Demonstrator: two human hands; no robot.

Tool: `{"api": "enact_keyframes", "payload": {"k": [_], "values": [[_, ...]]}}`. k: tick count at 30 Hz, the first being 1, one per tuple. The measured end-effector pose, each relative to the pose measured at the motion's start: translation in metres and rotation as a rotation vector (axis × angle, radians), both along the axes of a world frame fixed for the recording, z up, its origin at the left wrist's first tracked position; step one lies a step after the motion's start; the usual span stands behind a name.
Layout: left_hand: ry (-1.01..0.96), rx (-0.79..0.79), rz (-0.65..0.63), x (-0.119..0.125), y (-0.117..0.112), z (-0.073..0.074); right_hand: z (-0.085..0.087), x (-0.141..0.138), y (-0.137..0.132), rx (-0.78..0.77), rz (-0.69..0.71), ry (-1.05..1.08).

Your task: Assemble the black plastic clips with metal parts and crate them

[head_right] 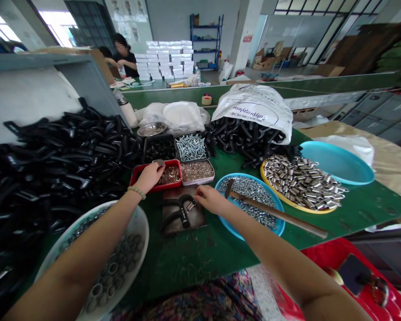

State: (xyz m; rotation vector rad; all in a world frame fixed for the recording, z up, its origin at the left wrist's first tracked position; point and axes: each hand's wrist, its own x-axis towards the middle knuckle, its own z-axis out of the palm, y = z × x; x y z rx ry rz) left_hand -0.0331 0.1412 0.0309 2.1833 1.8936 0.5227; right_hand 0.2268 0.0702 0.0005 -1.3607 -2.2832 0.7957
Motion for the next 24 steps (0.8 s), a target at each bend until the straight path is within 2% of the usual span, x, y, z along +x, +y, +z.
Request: {"api": "enact_keyframes", "payload": {"k": [2,4,7,10,12,14,16,20,22,24], "values": [[-0.113,0.011,-0.021,0.001,-0.013,0.006,0.003,-0.002,0.0,0.056,0.043,-0.057],[-0.311,-0.012,-0.089,0.004,-0.033,0.009,0.007,-0.006,-0.001,0.153,0.11,-0.136],[-0.612,-0.094,-0.181,0.013,-0.068,0.005,0.013,-0.011,-0.006,0.31,0.19,-0.289],[-0.928,-0.231,-0.12,0.024,-0.095,-0.006,0.013,-0.013,-0.01,0.332,0.198,-0.298],[-1.135,-0.31,-0.044,0.03,-0.105,-0.012,0.008,-0.013,-0.01,0.27,0.153,-0.198],[-1.25,-0.355,0.02,0.033,-0.11,-0.014,0.001,-0.012,-0.009,0.196,0.073,-0.1],[-1.26,-0.378,0.05,0.034,-0.112,-0.015,-0.005,-0.011,-0.008,0.133,-0.01,-0.037],[-1.109,-0.343,0.011,0.033,-0.111,-0.019,-0.014,-0.01,-0.007,0.057,-0.087,0.015],[-1.039,-0.32,-0.013,0.033,-0.111,-0.022,-0.014,-0.01,-0.01,0.09,-0.093,0.0],[-0.952,-0.279,-0.038,0.033,-0.11,-0.025,-0.014,-0.01,-0.014,0.23,-0.038,-0.08]]}}
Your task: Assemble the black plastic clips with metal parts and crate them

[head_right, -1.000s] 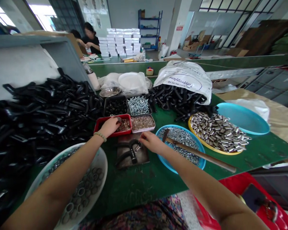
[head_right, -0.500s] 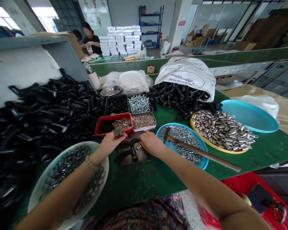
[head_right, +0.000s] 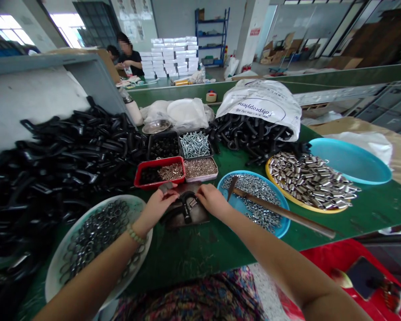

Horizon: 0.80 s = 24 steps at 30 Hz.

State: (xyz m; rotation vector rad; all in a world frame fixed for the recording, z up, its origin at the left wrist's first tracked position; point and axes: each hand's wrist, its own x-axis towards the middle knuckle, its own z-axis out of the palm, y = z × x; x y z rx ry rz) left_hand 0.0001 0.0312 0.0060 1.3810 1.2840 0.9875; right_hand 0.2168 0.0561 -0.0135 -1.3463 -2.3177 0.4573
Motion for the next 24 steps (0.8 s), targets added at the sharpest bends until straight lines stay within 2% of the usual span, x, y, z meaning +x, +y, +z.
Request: {"api": "enact_keyframes", "payload": {"k": [3,6,10,14,16,20,22,24], "values": [[0.171,0.11,-0.013,0.003,0.0,-0.004,0.0,-0.002,-0.008,0.281,0.158,-0.221],[0.245,0.152,-0.015,0.008,0.001,-0.01,0.002,-0.003,-0.014,0.377,0.22,-0.312],[0.281,0.153,-0.023,0.011,0.003,-0.016,0.014,0.016,-0.015,0.349,0.12,-0.318],[0.335,0.161,-0.056,0.012,0.005,-0.012,0.029,0.067,-0.009,0.248,-0.183,-0.483],[0.391,0.181,-0.073,0.013,0.006,-0.008,0.032,0.093,-0.007,0.158,-0.276,-0.596],[0.623,0.292,-0.154,0.018,0.002,-0.001,0.027,0.119,-0.008,0.026,-0.238,-0.726],[0.763,0.319,-0.231,0.019,-0.002,0.001,0.026,0.115,-0.015,0.01,-0.222,-0.718],[0.838,0.321,-0.31,0.018,-0.009,0.001,0.029,0.102,-0.026,-0.008,-0.247,-0.611]]}}
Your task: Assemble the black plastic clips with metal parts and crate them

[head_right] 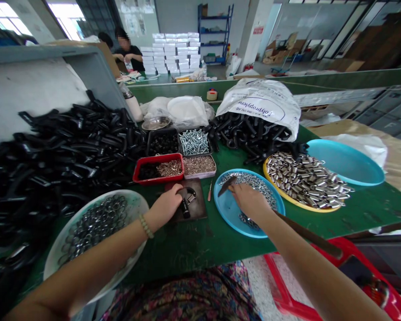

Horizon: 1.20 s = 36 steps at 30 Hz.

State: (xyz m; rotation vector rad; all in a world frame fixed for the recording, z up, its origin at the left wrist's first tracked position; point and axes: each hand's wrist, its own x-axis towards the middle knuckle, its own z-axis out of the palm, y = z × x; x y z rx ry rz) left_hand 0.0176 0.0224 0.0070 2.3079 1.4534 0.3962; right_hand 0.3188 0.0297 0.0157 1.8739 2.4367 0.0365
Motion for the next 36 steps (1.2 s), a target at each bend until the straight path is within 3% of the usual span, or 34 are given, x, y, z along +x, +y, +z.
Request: {"api": "enact_keyframes", "payload": {"k": [2,5,9,14,18,23,26,30,34,36], "values": [[0.003,0.006,-0.04,-0.005,-0.007,-0.002,0.008,-0.019,-0.014,-0.024,-0.025,0.206],[-0.036,0.083,-0.038,-0.015,-0.016,-0.007,0.023,-0.051,-0.03,-0.118,0.054,0.446],[-0.035,0.108,-0.029,-0.024,-0.025,-0.016,0.031,-0.082,-0.031,-0.079,0.074,0.438],[-0.064,0.009,-0.021,-0.023,-0.03,-0.021,0.022,-0.091,-0.024,-0.156,0.061,0.418],[-0.274,-0.157,0.015,-0.023,-0.004,0.002,0.025,-0.087,-0.024,-0.051,-0.032,0.64],[-0.478,-0.742,0.127,-0.029,0.053,0.041,0.037,-0.089,-0.02,0.057,-0.09,0.76],[-0.556,-0.848,0.138,-0.03,0.066,0.048,0.035,-0.099,-0.014,0.12,-0.13,0.799],[-0.452,-0.719,0.106,-0.029,0.052,0.039,0.022,-0.111,-0.006,-0.014,-0.024,0.705],[-0.294,-0.302,0.036,-0.024,0.015,0.012,0.022,-0.101,-0.008,0.049,-0.036,0.735],[-0.234,-0.166,0.04,-0.02,-0.006,0.0,0.023,-0.085,-0.008,0.056,-0.046,0.692]]}}
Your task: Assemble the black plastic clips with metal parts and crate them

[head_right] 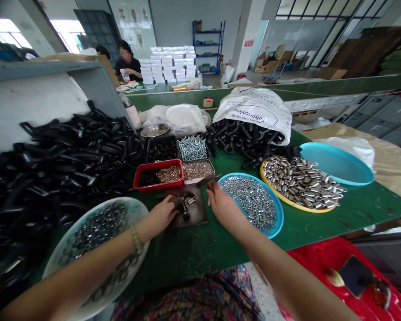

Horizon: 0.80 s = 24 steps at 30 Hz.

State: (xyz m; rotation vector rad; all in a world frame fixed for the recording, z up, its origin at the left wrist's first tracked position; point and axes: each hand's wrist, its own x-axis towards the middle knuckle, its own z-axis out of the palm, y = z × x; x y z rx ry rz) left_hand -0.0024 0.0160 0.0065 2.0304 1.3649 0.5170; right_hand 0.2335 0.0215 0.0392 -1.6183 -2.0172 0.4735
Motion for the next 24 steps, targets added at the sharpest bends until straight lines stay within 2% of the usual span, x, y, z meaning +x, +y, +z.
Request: {"api": "enact_keyframes", "payload": {"k": [2,5,8,10,11,12,15,18,20,23,24], "values": [[0.017,0.04,0.008,0.005,-0.016,-0.005,-0.003,0.021,0.001,-0.021,-0.019,-0.142],[-0.078,-0.023,0.029,0.014,-0.024,0.006,-0.02,0.056,0.005,-0.015,-0.133,-0.472],[-0.291,-0.376,0.042,0.021,-0.013,0.024,-0.035,0.083,0.012,0.022,-0.194,-0.713],[-0.339,-0.549,0.063,0.022,-0.003,0.029,-0.034,0.086,0.022,0.099,-0.195,-0.768],[-0.285,-0.523,0.082,0.021,0.001,0.029,-0.03,0.082,0.029,0.145,-0.179,-0.762],[-0.178,-0.423,0.097,0.019,0.004,0.026,-0.025,0.075,0.038,0.176,-0.137,-0.739],[0.22,-0.028,0.106,0.009,0.006,0.016,-0.01,0.038,0.075,0.15,0.098,-0.653],[0.396,0.069,0.031,0.006,0.014,0.016,-0.007,0.001,0.112,0.118,0.193,-0.637],[0.401,0.13,-0.001,0.014,0.034,0.024,-0.011,-0.016,0.128,0.112,0.208,-0.631],[0.403,0.292,0.016,0.037,0.085,0.036,-0.017,-0.026,0.137,0.111,0.234,-0.615],[0.419,0.299,0.017,0.045,0.103,0.037,-0.018,-0.026,0.138,0.114,0.239,-0.606]]}}
